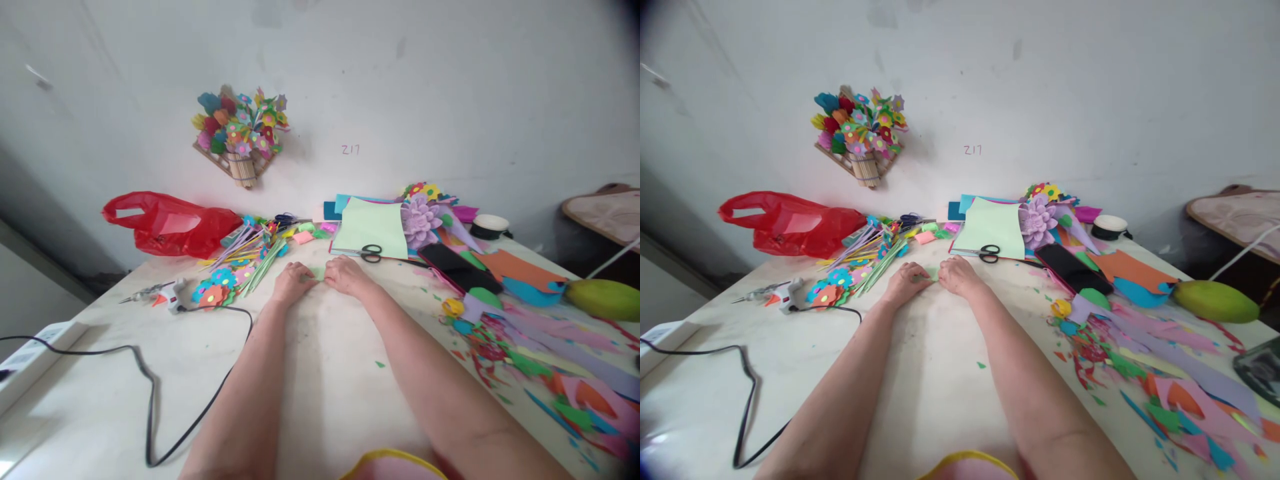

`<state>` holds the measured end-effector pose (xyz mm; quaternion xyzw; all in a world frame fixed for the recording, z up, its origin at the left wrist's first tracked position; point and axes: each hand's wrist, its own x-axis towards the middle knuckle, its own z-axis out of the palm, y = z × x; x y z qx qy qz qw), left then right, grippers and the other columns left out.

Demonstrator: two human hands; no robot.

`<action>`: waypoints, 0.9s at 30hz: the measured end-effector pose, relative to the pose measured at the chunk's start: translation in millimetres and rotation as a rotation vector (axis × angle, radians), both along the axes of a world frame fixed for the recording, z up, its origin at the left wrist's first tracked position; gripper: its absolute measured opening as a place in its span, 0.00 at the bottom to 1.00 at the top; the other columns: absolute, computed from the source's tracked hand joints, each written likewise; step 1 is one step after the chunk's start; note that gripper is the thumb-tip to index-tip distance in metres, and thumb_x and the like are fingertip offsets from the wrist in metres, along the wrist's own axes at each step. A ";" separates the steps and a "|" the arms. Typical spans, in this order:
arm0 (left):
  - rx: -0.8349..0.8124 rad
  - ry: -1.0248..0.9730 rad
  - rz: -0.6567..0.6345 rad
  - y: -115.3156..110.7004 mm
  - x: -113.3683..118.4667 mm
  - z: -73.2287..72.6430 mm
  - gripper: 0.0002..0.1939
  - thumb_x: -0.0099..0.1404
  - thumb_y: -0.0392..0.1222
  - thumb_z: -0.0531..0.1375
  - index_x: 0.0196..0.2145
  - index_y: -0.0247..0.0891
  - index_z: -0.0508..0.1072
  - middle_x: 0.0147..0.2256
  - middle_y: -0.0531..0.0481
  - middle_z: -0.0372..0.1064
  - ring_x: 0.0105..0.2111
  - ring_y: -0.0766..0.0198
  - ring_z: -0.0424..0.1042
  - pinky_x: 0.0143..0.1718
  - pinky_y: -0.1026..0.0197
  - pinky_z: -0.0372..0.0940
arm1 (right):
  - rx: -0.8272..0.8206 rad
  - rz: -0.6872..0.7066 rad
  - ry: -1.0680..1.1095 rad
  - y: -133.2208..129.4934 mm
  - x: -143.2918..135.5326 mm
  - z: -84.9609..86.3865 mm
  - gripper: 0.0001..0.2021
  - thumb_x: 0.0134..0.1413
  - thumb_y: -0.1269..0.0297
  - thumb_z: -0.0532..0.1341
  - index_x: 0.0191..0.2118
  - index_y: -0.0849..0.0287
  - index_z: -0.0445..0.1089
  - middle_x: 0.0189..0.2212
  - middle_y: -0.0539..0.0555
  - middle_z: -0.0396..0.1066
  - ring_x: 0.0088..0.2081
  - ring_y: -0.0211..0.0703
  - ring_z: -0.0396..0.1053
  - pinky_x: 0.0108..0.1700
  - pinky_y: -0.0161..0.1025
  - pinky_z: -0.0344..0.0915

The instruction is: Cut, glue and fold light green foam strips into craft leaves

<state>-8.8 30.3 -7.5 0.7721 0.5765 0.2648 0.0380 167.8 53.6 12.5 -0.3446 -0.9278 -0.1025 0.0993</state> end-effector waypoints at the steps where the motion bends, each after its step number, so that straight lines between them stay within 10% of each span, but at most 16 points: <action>1: 0.001 -0.002 -0.001 -0.4 0.1 0.3 0.09 0.52 0.48 0.59 0.30 0.42 0.73 0.33 0.51 0.67 0.38 0.63 0.63 0.37 0.63 0.59 | 0.001 0.000 -0.001 0.0 -0.2 0.0 0.10 0.52 0.68 0.53 0.30 0.62 0.73 0.31 0.57 0.70 0.35 0.42 0.64 0.40 0.38 0.50; 27: -0.005 -0.174 -0.088 6.9 -10.7 -5.6 0.05 0.52 0.41 0.59 0.24 0.38 0.71 0.30 0.51 0.69 0.34 0.65 0.65 0.37 0.64 0.60 | -0.114 -0.134 0.157 4.3 -9.0 -13.7 0.08 0.53 0.66 0.55 0.32 0.58 0.72 0.35 0.54 0.68 0.39 0.40 0.62 0.40 0.35 0.52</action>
